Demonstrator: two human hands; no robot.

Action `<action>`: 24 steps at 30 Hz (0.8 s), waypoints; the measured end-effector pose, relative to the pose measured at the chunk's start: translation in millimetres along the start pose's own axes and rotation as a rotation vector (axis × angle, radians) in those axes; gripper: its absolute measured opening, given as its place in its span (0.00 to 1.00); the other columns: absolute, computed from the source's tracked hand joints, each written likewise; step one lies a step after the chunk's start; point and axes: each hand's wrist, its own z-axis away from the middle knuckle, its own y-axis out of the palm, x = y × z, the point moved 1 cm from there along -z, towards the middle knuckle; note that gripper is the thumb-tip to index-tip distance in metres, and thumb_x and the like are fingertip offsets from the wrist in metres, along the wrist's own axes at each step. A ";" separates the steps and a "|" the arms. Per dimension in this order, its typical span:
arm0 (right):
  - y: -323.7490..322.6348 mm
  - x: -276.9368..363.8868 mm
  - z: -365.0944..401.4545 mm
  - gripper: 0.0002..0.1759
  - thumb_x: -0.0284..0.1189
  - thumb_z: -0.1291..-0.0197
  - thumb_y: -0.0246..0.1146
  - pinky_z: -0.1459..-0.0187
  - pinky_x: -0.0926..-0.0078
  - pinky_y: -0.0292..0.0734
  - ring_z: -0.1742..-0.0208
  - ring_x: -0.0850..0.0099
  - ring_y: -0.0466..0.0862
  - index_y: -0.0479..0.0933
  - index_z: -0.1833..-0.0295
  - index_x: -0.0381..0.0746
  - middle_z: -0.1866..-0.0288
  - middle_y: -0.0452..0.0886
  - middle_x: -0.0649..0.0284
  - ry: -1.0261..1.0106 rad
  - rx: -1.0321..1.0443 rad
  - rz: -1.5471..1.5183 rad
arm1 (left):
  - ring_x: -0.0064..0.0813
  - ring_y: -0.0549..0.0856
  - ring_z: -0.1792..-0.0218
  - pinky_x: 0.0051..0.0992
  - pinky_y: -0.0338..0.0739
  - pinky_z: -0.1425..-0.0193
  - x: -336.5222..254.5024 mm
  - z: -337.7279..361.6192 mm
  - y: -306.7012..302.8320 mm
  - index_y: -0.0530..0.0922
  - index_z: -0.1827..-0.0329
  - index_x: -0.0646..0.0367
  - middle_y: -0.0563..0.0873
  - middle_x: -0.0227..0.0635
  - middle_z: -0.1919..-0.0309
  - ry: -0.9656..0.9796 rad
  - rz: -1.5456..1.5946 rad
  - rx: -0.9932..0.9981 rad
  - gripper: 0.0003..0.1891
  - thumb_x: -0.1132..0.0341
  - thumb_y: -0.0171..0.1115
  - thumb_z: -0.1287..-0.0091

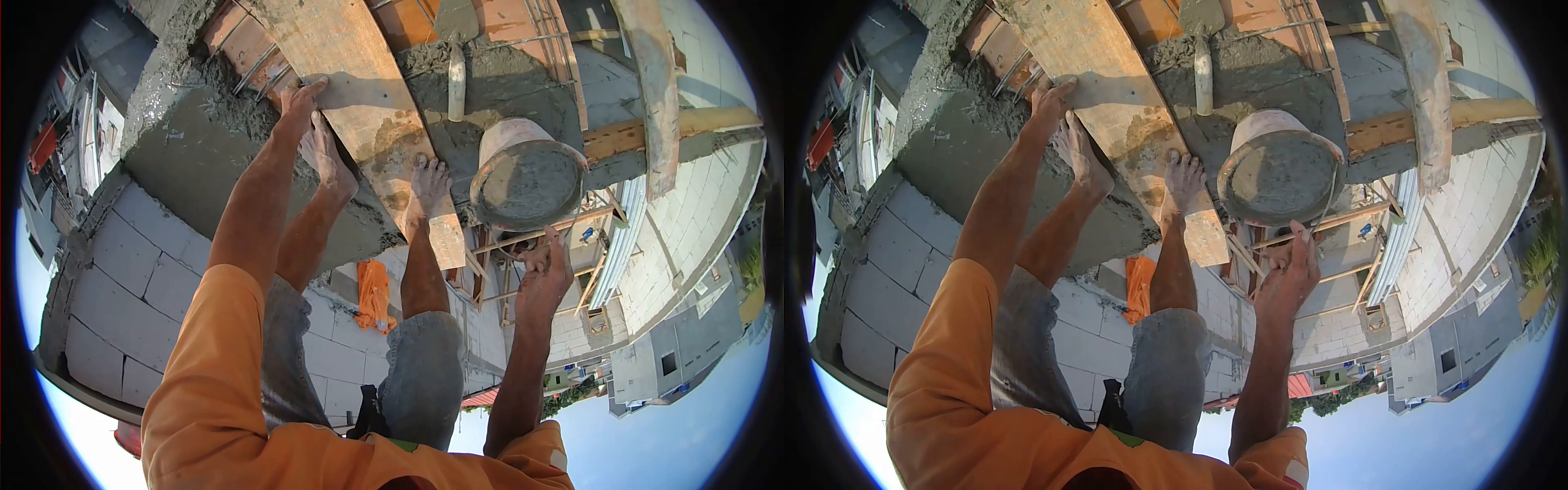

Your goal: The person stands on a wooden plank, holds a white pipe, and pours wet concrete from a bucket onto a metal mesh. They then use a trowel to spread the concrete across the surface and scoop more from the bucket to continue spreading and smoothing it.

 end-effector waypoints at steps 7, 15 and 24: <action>16.6 6.0 2.0 0.20 0.36 0.29 0.52 0.72 0.83 0.64 0.79 0.82 0.60 0.75 0.45 0.30 0.82 0.57 0.73 0.094 -0.110 -0.059 | 0.35 0.83 0.52 0.33 0.77 0.47 -18.7 1.0 1.4 0.76 0.46 0.67 0.83 0.41 0.53 -0.190 -0.090 -0.036 0.26 0.57 0.72 0.40; 13.6 1.3 -5.2 0.19 0.35 0.29 0.52 0.76 0.85 0.62 0.81 0.82 0.63 0.75 0.45 0.30 0.84 0.61 0.73 0.100 -0.114 -0.044 | 0.35 0.82 0.49 0.34 0.75 0.42 -8.3 -9.5 -4.6 0.71 0.41 0.67 0.80 0.42 0.49 -0.225 0.056 0.085 0.28 0.58 0.70 0.38; 30.5 9.6 -4.3 0.18 0.33 0.29 0.50 0.75 0.83 0.63 0.81 0.80 0.62 0.74 0.45 0.30 0.82 0.56 0.73 0.122 -0.124 0.004 | 0.33 0.83 0.51 0.30 0.77 0.46 -5.3 -5.7 -14.2 0.74 0.43 0.68 0.82 0.40 0.50 -0.273 0.227 0.212 0.25 0.61 0.70 0.38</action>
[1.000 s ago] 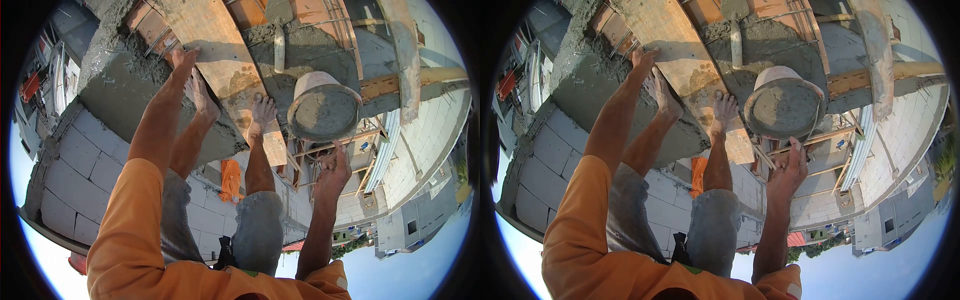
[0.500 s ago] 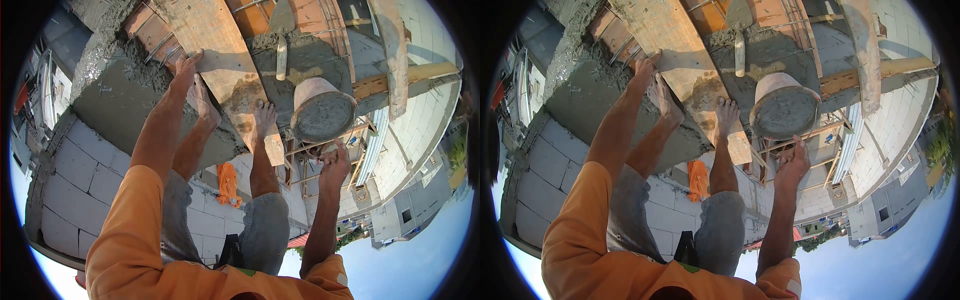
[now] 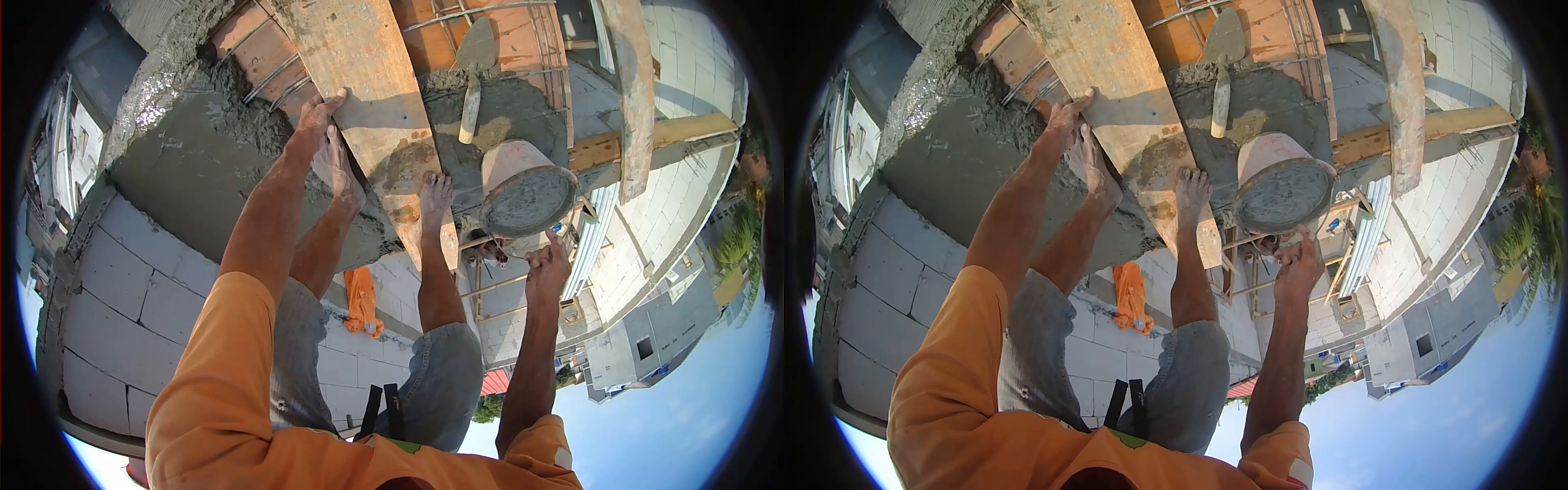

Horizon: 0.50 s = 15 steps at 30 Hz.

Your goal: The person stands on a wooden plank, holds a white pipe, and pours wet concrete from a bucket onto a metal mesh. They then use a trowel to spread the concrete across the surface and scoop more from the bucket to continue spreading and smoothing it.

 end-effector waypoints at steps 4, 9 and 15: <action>1.6 0.0 -5.7 0.18 0.32 0.29 0.50 0.72 0.79 0.66 0.81 0.79 0.61 0.73 0.44 0.30 0.82 0.55 0.73 0.049 -0.004 -0.023 | 0.30 0.84 0.55 0.29 0.78 0.50 -3.2 3.3 10.3 0.77 0.47 0.67 0.84 0.38 0.55 0.086 -0.051 -0.069 0.21 0.63 0.70 0.38; -5.0 -1.0 -9.1 0.17 0.31 0.30 0.51 0.71 0.80 0.67 0.81 0.79 0.60 0.74 0.45 0.30 0.82 0.54 0.73 0.016 0.028 -0.014 | 0.30 0.84 0.56 0.29 0.78 0.51 3.5 -0.4 4.5 0.77 0.47 0.68 0.84 0.39 0.55 0.147 -0.003 -0.022 0.22 0.63 0.71 0.39; -2.9 -1.5 -11.8 0.16 0.31 0.31 0.54 0.70 0.77 0.70 0.83 0.79 0.60 0.75 0.46 0.31 0.83 0.55 0.73 0.007 0.020 -0.027 | 0.33 0.84 0.56 0.30 0.78 0.52 -31.3 32.7 9.7 0.76 0.48 0.71 0.84 0.43 0.55 -0.037 -0.018 0.005 0.26 0.60 0.73 0.42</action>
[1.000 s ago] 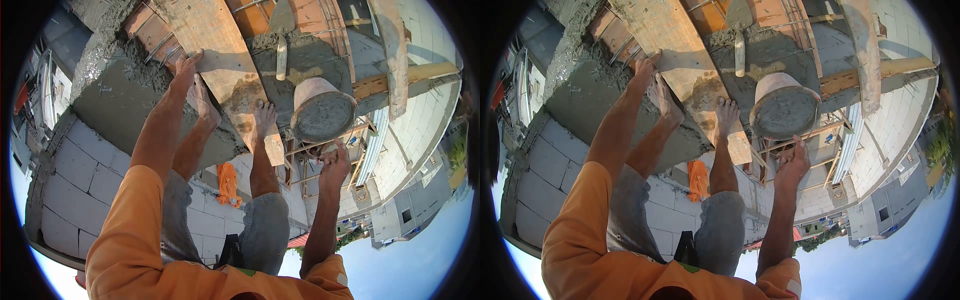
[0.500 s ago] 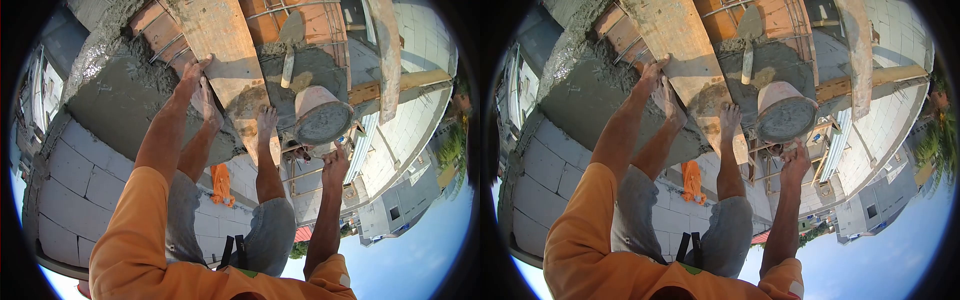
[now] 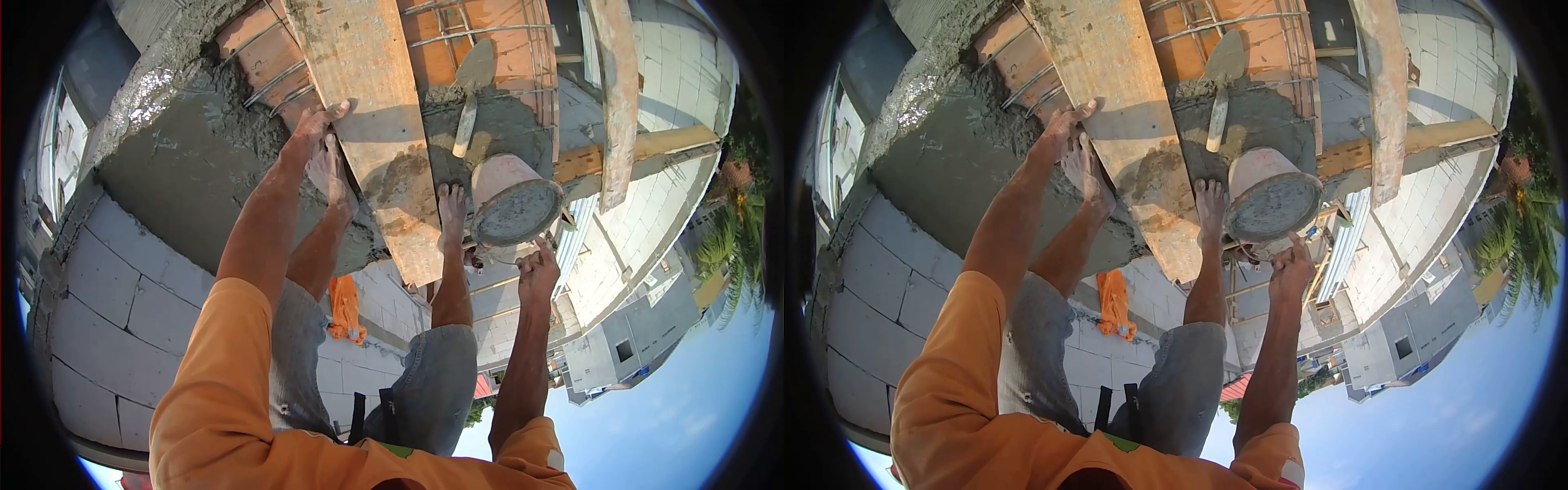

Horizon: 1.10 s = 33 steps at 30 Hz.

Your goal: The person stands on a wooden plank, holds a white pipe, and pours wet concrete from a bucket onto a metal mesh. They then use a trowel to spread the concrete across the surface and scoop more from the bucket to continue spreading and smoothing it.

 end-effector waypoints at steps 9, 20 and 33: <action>0.1 0.8 0.9 0.16 0.31 0.32 0.55 0.70 0.77 0.70 0.83 0.79 0.60 0.75 0.47 0.30 0.83 0.55 0.73 0.011 -0.016 -0.001 | 0.34 0.81 0.48 0.31 0.74 0.41 -5.2 11.5 -23.9 0.72 0.39 0.70 0.81 0.43 0.47 0.022 -0.079 0.167 0.35 0.60 0.76 0.45; -14.3 3.7 1.6 0.18 0.34 0.29 0.54 0.69 0.75 0.71 0.82 0.81 0.60 0.74 0.46 0.30 0.83 0.55 0.74 0.012 0.023 -0.021 | 0.33 0.80 0.48 0.33 0.73 0.43 -9.3 10.8 -64.6 0.75 0.42 0.68 0.83 0.40 0.49 0.073 -0.092 0.007 0.31 0.59 0.75 0.44; -21.2 3.1 -2.7 0.17 0.35 0.28 0.51 0.69 0.78 0.70 0.82 0.81 0.61 0.75 0.49 0.31 0.84 0.57 0.73 0.016 0.106 -0.028 | 0.45 0.71 0.43 0.43 0.65 0.36 -16.3 55.5 0.5 0.67 0.38 0.63 0.72 0.47 0.41 0.803 -1.096 -0.725 0.32 0.59 0.68 0.43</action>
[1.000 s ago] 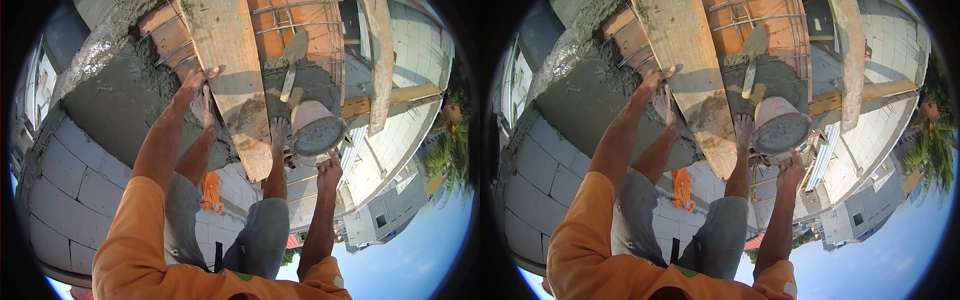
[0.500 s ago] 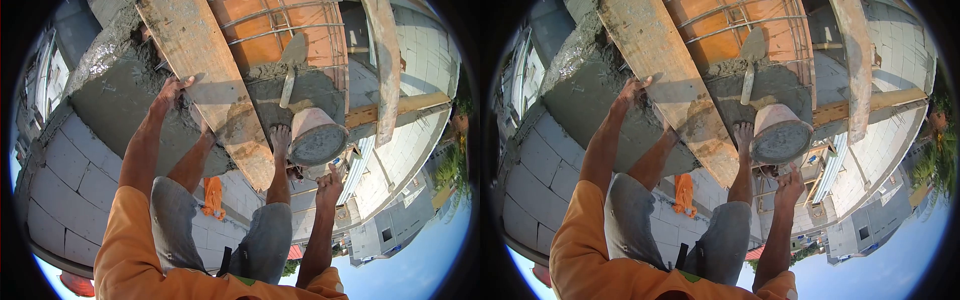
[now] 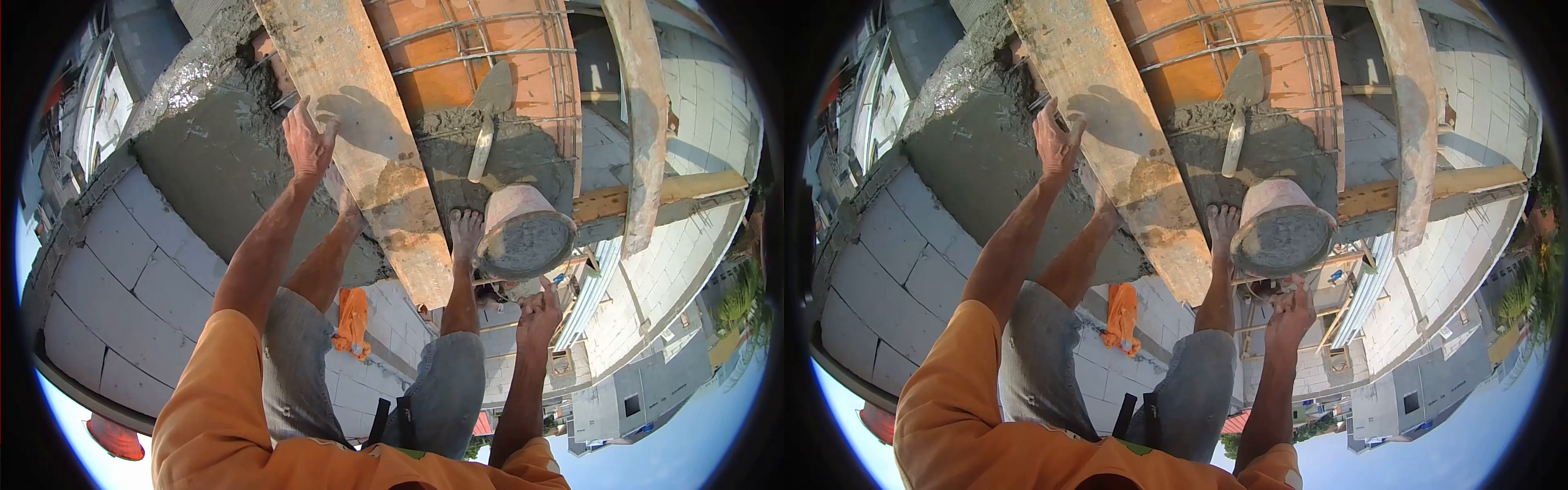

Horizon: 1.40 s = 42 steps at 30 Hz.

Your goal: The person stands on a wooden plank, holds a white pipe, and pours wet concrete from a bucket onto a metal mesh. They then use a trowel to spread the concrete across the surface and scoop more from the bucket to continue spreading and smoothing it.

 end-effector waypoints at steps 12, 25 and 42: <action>-5.9 2.7 1.0 0.15 0.31 0.29 0.52 0.68 0.77 0.70 0.80 0.82 0.61 0.75 0.49 0.30 0.82 0.55 0.73 0.013 0.033 0.025 | 0.38 0.66 0.31 0.51 0.49 0.23 -87.3 102.1 120.7 0.76 0.45 0.55 0.74 0.41 0.38 0.954 -0.623 0.659 0.16 0.60 0.52 0.32; -25.4 3.6 -6.7 0.20 0.36 0.27 0.50 0.64 0.75 0.70 0.79 0.81 0.62 0.74 0.46 0.29 0.81 0.54 0.73 0.029 0.110 -0.024 | 0.35 0.83 0.60 0.34 0.65 0.40 -97.8 94.0 127.3 0.78 0.70 0.54 0.84 0.36 0.69 1.015 -0.608 0.922 0.08 0.59 0.62 0.44; -26.4 4.6 -14.2 0.21 0.36 0.29 0.52 0.69 0.79 0.67 0.80 0.81 0.61 0.72 0.45 0.28 0.82 0.59 0.72 0.057 0.191 -0.079 | 0.30 0.85 0.57 0.32 0.77 0.51 -127.1 84.6 57.2 0.80 0.64 0.44 0.84 0.26 0.68 1.271 -0.690 1.112 0.10 0.63 0.70 0.50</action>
